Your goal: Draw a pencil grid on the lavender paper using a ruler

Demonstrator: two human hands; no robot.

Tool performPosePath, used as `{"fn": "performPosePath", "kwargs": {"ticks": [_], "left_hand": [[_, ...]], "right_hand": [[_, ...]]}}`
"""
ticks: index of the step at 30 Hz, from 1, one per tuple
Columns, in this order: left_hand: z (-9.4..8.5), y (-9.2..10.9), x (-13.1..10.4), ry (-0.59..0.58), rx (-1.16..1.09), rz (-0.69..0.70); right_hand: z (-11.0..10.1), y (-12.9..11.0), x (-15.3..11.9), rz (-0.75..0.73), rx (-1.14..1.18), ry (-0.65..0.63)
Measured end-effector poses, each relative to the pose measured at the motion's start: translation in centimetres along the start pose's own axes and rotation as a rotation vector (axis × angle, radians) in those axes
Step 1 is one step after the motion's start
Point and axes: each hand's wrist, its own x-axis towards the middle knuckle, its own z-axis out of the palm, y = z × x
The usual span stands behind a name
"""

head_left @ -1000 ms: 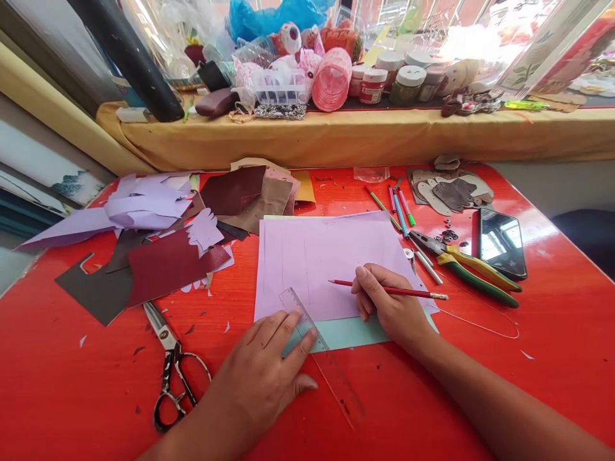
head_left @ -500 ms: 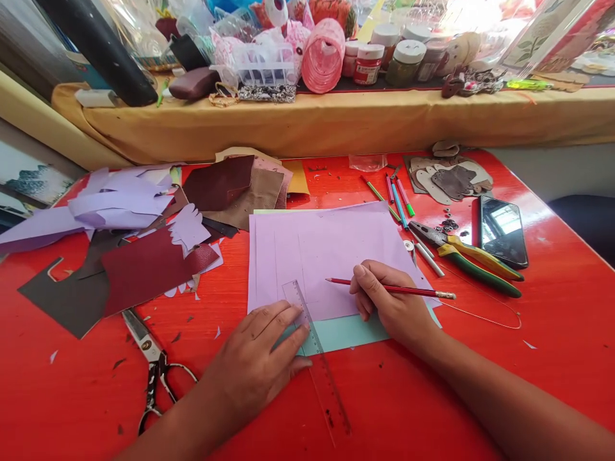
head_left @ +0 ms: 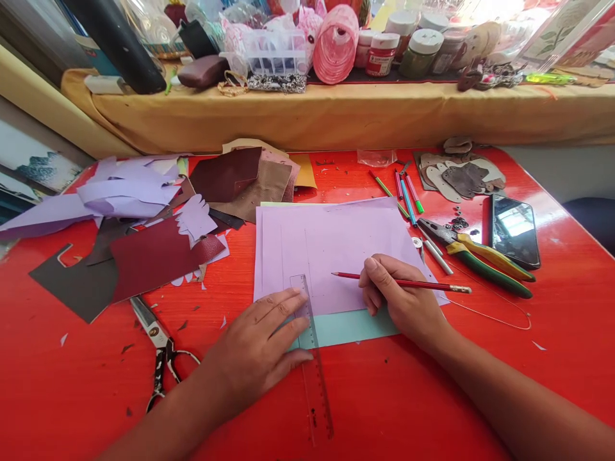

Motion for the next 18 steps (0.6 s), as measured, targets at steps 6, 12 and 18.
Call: {"fn": "performPosePath", "kwargs": {"ticks": [6,12,18], "left_hand": [[0.37,-0.14,-0.39,-0.040,0.081,-0.076],[0.37,-0.62,-0.53,-0.085,0.021,-0.072],[0.03,-0.61,-0.49,-0.110,-0.014,-0.071]], "right_hand": [[0.04,0.06,0.01,-0.004,0.000,-0.005],[-0.07,0.20,0.01,0.000,-0.016,-0.018],[-0.04,0.15,0.01,0.005,-0.030,-0.018]]}}
